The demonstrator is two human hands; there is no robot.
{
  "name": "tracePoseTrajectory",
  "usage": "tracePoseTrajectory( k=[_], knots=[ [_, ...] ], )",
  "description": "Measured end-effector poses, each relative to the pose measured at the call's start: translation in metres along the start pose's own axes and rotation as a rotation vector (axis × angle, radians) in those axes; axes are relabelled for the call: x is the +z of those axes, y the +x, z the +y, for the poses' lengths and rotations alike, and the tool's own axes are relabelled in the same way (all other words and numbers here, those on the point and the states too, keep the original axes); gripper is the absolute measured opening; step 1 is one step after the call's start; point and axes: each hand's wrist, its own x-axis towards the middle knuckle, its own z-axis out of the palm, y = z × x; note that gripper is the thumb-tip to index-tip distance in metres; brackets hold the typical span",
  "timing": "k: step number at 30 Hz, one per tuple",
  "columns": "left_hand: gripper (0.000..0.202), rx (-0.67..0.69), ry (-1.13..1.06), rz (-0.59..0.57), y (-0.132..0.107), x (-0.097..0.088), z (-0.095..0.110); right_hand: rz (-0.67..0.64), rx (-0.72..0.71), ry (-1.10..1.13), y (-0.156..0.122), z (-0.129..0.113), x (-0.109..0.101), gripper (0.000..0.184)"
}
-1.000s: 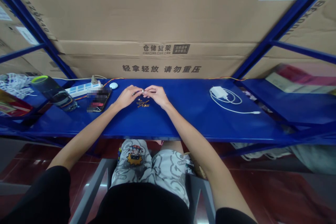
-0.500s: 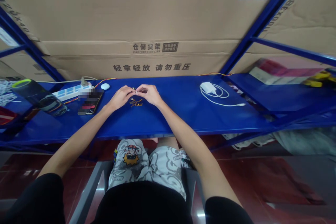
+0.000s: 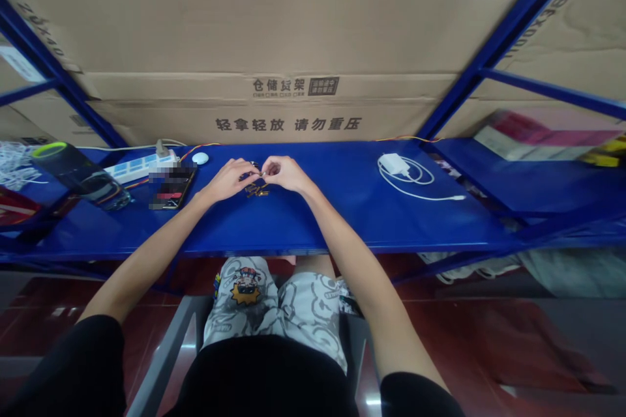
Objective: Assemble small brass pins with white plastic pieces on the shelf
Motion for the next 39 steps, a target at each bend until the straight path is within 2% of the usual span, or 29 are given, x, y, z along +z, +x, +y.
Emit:
tracePoseTrajectory(
  k=[4,8,11,16,21,29,39],
  knots=[
    [0.024,-0.043,0.029,0.002,-0.006,-0.014,-0.004,0.027,0.058,-0.101,-0.003,0.010,-0.022,0.016],
    [0.018,-0.062,0.051,-0.031,-0.015,-0.028,-0.012,0.089,0.085,-0.480,-0.009,0.019,-0.045,0.015],
    [0.016,-0.026,0.057,-0.096,-0.019,-0.031,-0.016,0.066,0.086,-0.640,-0.011,0.019,-0.050,0.019],
    [0.015,-0.006,0.022,-0.162,-0.021,-0.029,-0.016,0.043,0.053,-0.769,-0.010,0.016,-0.036,0.024],
    [0.019,-0.045,0.077,-0.114,-0.018,-0.029,-0.013,0.119,0.018,-0.862,-0.005,0.015,-0.013,0.024],
    [0.022,-0.045,0.111,-0.096,-0.011,-0.011,-0.014,-0.017,-0.030,-1.003,0.012,0.004,0.023,0.026],
    [0.016,-0.105,0.137,-0.073,-0.012,-0.013,-0.028,-0.024,-0.062,-0.881,0.034,0.010,0.036,0.017]
  ],
)
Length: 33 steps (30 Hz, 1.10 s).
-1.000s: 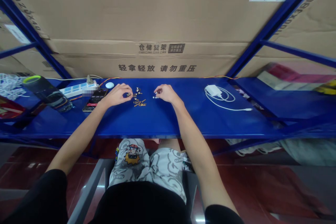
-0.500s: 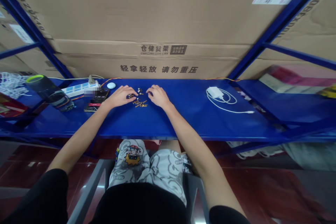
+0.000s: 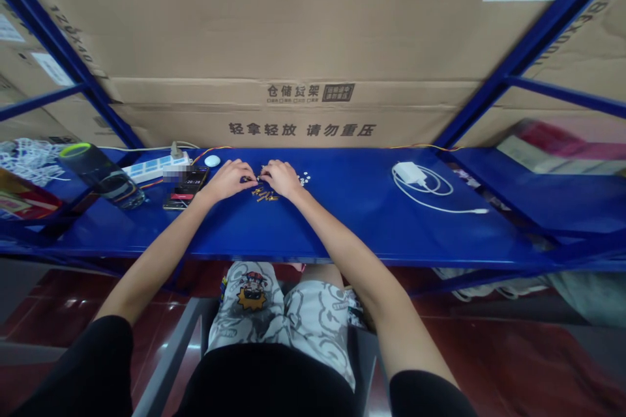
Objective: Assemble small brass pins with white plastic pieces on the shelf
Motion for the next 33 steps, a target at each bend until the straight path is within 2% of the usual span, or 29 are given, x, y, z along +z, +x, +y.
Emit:
tracePoseTrajectory(
  k=[8,14,20,23,26,30,33],
  knots=[
    [0.026,-0.061,0.000,0.099,0.002,0.001,0.008,0.058,-0.039,0.055,-0.016,0.007,-0.004,0.013],
    [0.025,-0.040,0.029,0.033,0.002,0.005,0.015,0.056,-0.114,0.091,-0.018,0.009,-0.003,0.014],
    [0.027,-0.046,0.026,0.031,0.002,0.003,0.019,0.144,-0.160,0.185,-0.022,0.009,-0.006,0.018],
    [0.028,-0.027,0.018,0.047,0.003,0.003,0.019,0.186,-0.086,0.309,-0.023,0.008,-0.007,0.016],
    [0.027,-0.036,-0.024,0.073,0.004,0.006,0.017,0.231,0.006,0.526,-0.023,0.006,-0.007,0.019],
    [0.028,-0.058,-0.208,0.154,0.008,0.010,0.012,0.311,0.078,0.837,-0.022,0.002,-0.006,0.029],
    [0.032,-0.031,-0.346,0.199,0.010,0.010,0.011,0.347,0.145,0.985,-0.020,0.001,-0.007,0.036]
  ],
)
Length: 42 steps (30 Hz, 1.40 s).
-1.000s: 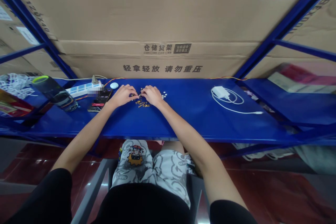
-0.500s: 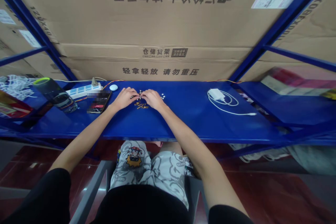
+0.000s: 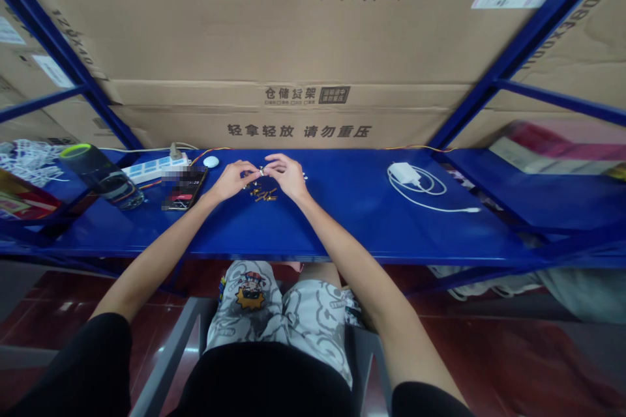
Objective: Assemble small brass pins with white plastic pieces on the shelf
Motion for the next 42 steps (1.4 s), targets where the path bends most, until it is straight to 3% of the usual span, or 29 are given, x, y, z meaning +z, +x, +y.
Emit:
tracePoseTrajectory(
  k=[5,10,15,21,34,38,42],
  knots=[
    [0.036,0.012,-0.007,0.043,0.000,0.000,0.003,0.054,0.036,0.059,0.002,0.001,0.000,0.038],
    [0.036,0.000,-0.003,0.060,-0.001,0.000,0.006,0.136,-0.017,-0.020,-0.001,-0.003,0.005,0.022],
    [0.035,-0.060,-0.106,0.128,0.000,-0.001,0.010,0.191,-0.087,-0.057,-0.004,-0.009,0.008,0.016],
    [0.036,-0.109,-0.211,0.119,-0.001,-0.001,0.010,0.216,-0.079,-0.058,-0.004,-0.010,0.008,0.016],
    [0.033,-0.132,-0.310,0.096,-0.001,0.010,0.009,0.135,-0.031,0.016,-0.001,-0.005,0.003,0.020],
    [0.031,-0.083,-0.157,0.077,-0.001,0.010,0.006,0.015,-0.015,0.011,0.001,0.000,-0.001,0.035],
    [0.031,0.020,0.007,0.023,-0.002,0.008,0.003,-0.087,0.001,-0.031,0.001,0.002,-0.006,0.025]
  ],
)
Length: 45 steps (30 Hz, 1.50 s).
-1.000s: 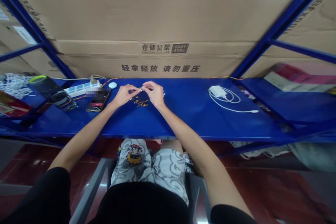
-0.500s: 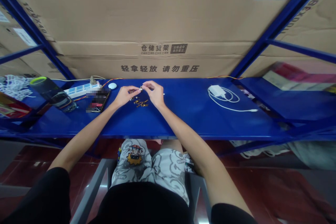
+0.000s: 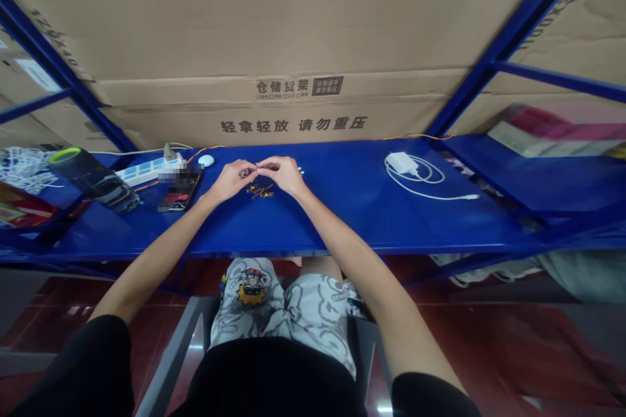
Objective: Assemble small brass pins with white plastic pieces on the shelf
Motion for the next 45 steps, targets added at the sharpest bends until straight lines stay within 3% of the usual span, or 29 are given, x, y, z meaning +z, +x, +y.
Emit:
tracePoseTrajectory(
  k=[7,13,24,37,45],
  knots=[
    [0.031,0.087,-0.026,-0.070,0.000,-0.008,0.004,-0.131,0.048,0.019,-0.001,-0.008,-0.012,0.022],
    [0.032,0.094,0.009,-0.122,-0.001,-0.008,0.000,-0.235,0.086,0.036,-0.001,-0.001,-0.014,0.028],
    [0.030,0.007,-0.056,-0.039,-0.004,0.000,0.002,-0.130,0.086,0.090,-0.004,-0.002,-0.009,0.030],
    [0.031,0.018,-0.200,-0.109,-0.002,-0.008,0.007,-0.318,0.115,0.070,-0.003,-0.008,-0.021,0.025],
    [0.040,-0.095,-0.269,-0.003,-0.004,0.001,0.003,-0.169,0.032,0.033,-0.004,-0.008,-0.013,0.032]
  ],
)
